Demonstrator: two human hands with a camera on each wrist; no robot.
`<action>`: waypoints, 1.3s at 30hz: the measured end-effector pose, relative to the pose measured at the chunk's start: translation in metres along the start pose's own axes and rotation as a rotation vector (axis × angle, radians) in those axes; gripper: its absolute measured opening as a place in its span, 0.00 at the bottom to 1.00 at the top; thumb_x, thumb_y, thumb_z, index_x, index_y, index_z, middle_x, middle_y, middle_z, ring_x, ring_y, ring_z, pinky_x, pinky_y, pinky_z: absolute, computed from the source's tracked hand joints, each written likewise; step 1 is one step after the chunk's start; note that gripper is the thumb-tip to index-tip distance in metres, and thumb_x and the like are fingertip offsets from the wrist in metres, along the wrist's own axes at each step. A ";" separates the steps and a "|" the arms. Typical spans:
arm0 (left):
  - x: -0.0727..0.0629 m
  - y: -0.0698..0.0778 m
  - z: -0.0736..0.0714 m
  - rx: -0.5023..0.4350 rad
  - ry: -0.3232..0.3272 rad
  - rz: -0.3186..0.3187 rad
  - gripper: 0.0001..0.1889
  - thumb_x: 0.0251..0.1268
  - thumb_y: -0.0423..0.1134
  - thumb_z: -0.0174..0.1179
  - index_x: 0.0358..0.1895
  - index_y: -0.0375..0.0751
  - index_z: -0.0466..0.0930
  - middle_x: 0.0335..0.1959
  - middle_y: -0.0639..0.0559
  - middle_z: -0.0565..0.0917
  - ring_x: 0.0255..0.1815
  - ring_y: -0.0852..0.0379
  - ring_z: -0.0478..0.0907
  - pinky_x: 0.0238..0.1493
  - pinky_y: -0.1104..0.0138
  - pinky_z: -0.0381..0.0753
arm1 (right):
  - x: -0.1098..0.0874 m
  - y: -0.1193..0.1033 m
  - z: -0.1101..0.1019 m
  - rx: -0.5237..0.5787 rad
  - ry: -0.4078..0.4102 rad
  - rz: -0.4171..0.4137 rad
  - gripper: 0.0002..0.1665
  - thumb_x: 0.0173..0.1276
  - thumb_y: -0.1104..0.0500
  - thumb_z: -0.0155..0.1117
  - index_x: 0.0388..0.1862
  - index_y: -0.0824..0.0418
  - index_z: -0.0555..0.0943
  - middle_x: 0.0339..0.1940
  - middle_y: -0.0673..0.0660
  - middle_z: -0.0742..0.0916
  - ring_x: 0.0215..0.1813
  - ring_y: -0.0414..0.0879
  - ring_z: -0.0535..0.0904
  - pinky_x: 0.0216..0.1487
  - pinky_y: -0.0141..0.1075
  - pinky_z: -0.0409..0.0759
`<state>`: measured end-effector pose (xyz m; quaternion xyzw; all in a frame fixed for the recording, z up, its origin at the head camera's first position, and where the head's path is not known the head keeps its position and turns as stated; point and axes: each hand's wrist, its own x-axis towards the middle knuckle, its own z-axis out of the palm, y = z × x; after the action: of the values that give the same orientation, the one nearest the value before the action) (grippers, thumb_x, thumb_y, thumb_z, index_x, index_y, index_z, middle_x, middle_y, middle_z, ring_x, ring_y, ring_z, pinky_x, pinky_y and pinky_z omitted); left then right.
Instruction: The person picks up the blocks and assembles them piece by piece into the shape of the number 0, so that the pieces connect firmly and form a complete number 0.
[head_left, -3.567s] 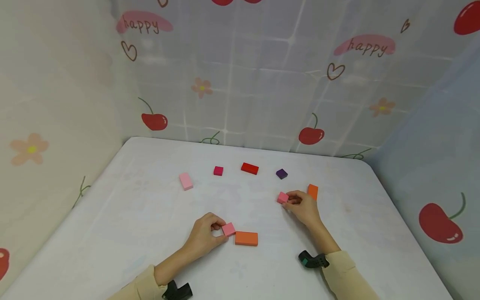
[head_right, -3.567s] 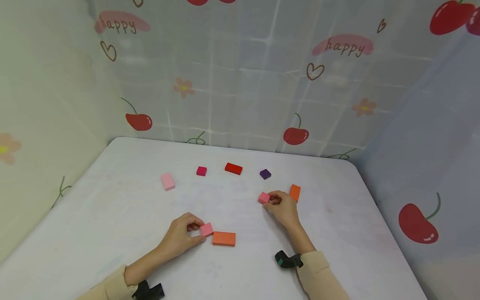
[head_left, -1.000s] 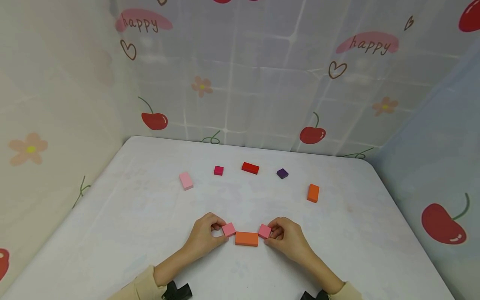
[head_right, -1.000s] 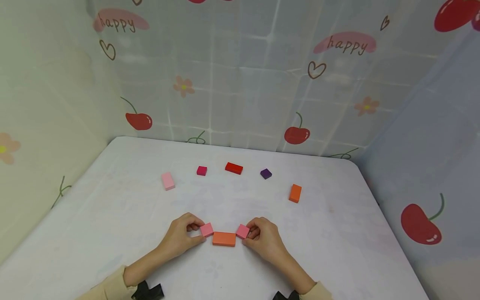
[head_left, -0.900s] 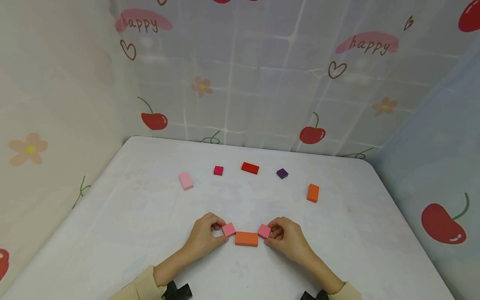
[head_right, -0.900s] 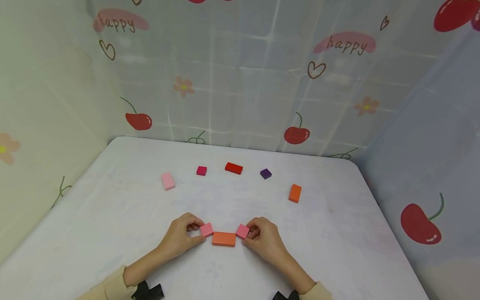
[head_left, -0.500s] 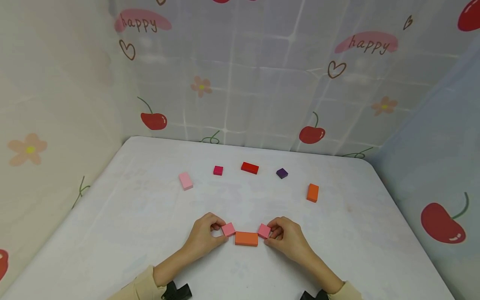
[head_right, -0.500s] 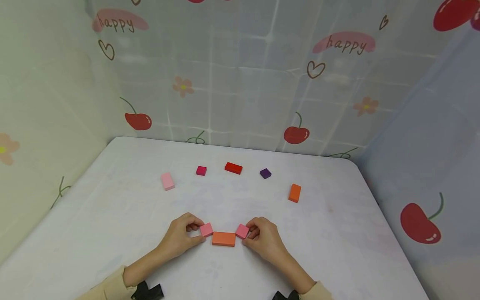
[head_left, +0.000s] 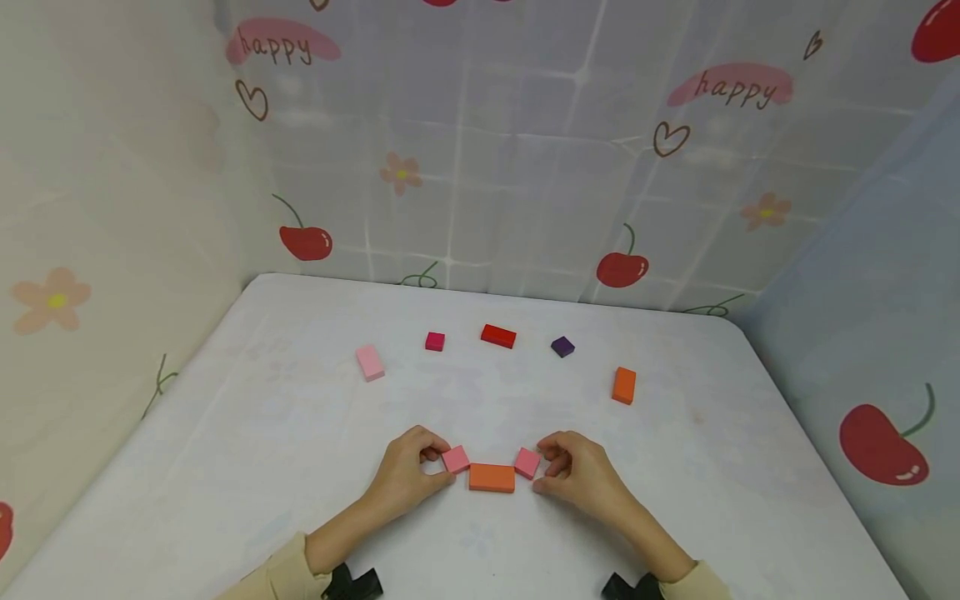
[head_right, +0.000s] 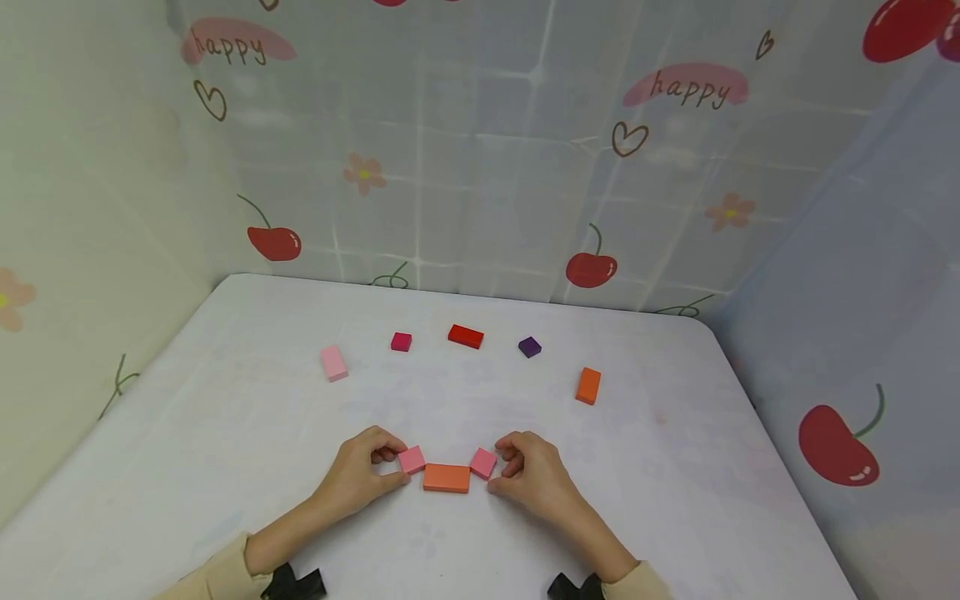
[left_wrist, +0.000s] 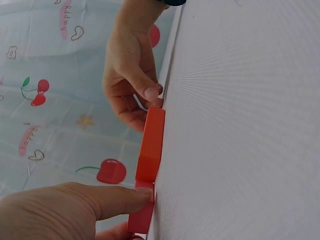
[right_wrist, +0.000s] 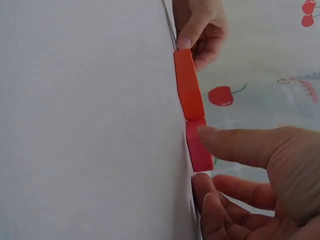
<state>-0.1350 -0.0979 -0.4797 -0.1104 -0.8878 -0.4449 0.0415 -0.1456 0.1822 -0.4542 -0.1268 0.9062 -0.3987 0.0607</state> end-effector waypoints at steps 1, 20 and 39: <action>0.000 0.000 0.000 0.000 0.002 0.001 0.15 0.43 0.32 0.77 0.36 0.44 0.83 0.33 0.59 0.78 0.35 0.61 0.74 0.40 0.71 0.78 | 0.000 0.000 -0.002 -0.006 -0.004 0.005 0.26 0.48 0.62 0.80 0.48 0.61 0.81 0.38 0.52 0.83 0.34 0.41 0.80 0.35 0.27 0.79; -0.002 -0.001 -0.002 -0.001 0.003 -0.019 0.14 0.43 0.31 0.77 0.35 0.44 0.83 0.32 0.58 0.78 0.34 0.62 0.74 0.39 0.71 0.77 | 0.043 0.046 -0.097 0.022 0.231 -0.029 0.40 0.58 0.61 0.74 0.69 0.62 0.69 0.64 0.65 0.74 0.62 0.60 0.70 0.59 0.55 0.72; 0.000 -0.001 0.002 -0.004 0.013 0.013 0.15 0.42 0.31 0.77 0.35 0.44 0.83 0.32 0.59 0.79 0.34 0.63 0.75 0.39 0.72 0.77 | 0.066 0.115 -0.120 0.075 0.141 0.216 0.47 0.61 0.54 0.72 0.74 0.63 0.60 0.72 0.68 0.66 0.68 0.63 0.62 0.65 0.59 0.67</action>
<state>-0.1353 -0.0975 -0.4817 -0.1135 -0.8859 -0.4469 0.0501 -0.2549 0.3235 -0.4587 0.0023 0.9012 -0.4312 0.0443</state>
